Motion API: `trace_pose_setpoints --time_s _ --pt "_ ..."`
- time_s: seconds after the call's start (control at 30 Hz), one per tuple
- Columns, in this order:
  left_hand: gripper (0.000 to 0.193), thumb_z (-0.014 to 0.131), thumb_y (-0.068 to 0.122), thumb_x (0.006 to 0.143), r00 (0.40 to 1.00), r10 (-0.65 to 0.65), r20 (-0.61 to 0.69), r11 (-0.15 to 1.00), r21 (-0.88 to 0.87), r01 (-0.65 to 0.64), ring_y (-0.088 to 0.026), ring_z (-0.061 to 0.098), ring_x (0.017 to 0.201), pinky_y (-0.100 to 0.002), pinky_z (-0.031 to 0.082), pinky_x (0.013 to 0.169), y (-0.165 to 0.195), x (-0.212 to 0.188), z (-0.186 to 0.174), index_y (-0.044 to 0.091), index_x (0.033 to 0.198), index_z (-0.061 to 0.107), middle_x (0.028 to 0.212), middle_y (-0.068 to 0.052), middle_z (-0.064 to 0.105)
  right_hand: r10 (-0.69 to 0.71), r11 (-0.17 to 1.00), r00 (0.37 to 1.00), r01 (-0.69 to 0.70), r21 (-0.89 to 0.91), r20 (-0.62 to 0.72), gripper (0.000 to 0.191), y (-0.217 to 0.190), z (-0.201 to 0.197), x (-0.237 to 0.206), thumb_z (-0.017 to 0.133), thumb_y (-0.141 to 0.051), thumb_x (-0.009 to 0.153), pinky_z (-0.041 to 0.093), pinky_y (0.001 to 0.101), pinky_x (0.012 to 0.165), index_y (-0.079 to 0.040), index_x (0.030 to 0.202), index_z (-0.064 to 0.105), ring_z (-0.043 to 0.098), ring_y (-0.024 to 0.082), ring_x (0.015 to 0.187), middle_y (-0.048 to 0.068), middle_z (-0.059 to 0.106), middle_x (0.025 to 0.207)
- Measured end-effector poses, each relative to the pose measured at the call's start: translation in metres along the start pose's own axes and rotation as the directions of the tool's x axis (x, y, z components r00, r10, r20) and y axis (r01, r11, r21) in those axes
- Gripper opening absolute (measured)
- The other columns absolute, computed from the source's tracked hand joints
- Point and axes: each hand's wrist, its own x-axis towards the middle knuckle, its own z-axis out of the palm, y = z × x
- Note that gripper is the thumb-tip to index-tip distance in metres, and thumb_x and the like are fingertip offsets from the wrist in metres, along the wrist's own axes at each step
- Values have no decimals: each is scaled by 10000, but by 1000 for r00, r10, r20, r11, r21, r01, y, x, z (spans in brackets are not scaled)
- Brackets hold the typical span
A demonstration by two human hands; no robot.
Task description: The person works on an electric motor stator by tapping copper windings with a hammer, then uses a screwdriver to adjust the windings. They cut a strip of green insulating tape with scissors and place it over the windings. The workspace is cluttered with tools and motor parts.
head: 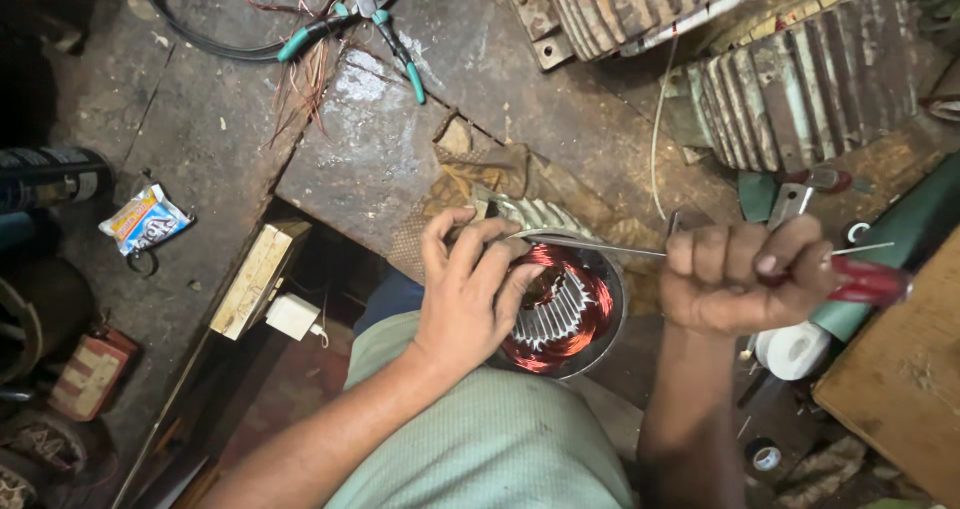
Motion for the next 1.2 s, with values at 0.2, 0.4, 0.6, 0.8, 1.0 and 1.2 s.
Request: trace_pose_setpoints --time_s 0.2,0.4,0.6,0.8,1.0,1.2 --pt "243 788 185 899 1000 12 8 1000 14 -12 -396 457 1277 -527 372 1114 2 0 2 87 1096 685 1233 -80 624 -78 996 993 81 27 -88 435 8 -12 -27 429 -423 1137 194 253 482 -134 813 419 178 65 485 -35 271 540" --pt "230 785 161 896 999 44 13 999 3 -44 -418 456 1274 -527 375 1117 1 3 2 80 1083 679 1232 -93 615 -211 976 972 215 -30 108 331 9 37 -33 492 -380 1079 231 325 520 -138 855 480 213 94 501 -36 305 585" --pt "215 802 171 894 997 80 -18 996 40 -79 -431 469 1271 -530 418 1082 6 -3 0 86 1058 692 1245 -100 616 81 942 919 56 -330 385 316 -1 68 -11 654 -270 976 310 359 464 -100 754 509 342 124 398 -12 419 487" --pt "219 803 171 887 991 93 -97 995 53 -88 -435 476 1283 -532 440 1066 10 -10 -5 72 1039 682 1264 -114 613 -32 956 936 132 -263 352 342 3 92 -35 674 -313 1014 290 341 506 -138 774 503 363 145 406 5 405 511" --pt "186 740 189 923 986 108 -124 992 -45 -115 -408 490 1267 -507 433 1068 7 -27 -8 65 1053 692 1253 -134 612 98 993 980 -86 -75 175 395 -22 59 -3 665 -485 944 348 304 533 -102 995 585 379 90 492 -37 407 621" --pt "238 513 209 1107 958 -206 -199 922 -367 122 -286 629 1167 -360 491 1037 -27 -77 -41 30 1228 613 1218 -138 624 -38 997 992 45 -57 124 555 -73 54 -109 678 -612 876 382 313 600 -111 1090 569 407 99 534 -29 433 674"
